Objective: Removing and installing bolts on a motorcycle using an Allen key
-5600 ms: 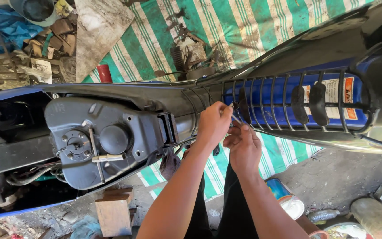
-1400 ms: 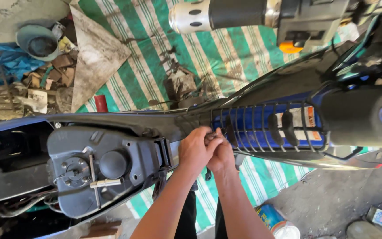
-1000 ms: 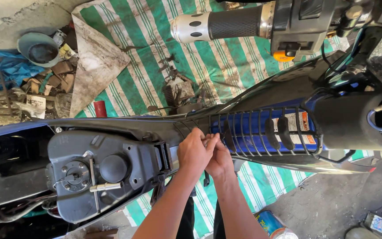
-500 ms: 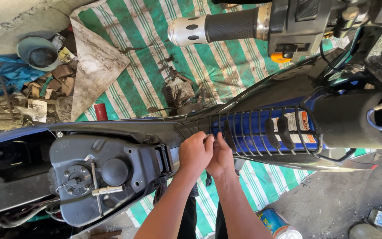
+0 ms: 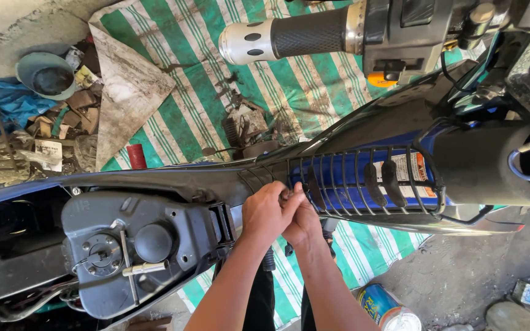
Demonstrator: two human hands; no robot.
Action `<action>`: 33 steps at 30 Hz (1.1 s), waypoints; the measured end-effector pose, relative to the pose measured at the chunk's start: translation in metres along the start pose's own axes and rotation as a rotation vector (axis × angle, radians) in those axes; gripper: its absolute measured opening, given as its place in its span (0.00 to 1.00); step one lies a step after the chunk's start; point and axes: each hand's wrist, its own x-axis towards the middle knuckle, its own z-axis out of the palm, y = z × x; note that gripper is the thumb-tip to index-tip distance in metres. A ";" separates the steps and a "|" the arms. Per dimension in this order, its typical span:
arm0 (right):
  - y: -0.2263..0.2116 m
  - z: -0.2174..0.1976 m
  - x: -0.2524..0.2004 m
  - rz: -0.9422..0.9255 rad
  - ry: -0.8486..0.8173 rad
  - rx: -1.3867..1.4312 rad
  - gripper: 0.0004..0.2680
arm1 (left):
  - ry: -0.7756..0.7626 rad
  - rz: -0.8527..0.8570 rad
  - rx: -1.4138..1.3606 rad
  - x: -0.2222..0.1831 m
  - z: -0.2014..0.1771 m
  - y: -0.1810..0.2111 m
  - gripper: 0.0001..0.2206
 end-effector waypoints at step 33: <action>0.000 -0.013 0.004 -0.093 0.120 -0.034 0.11 | -0.008 -0.041 0.004 0.002 0.025 -0.020 0.19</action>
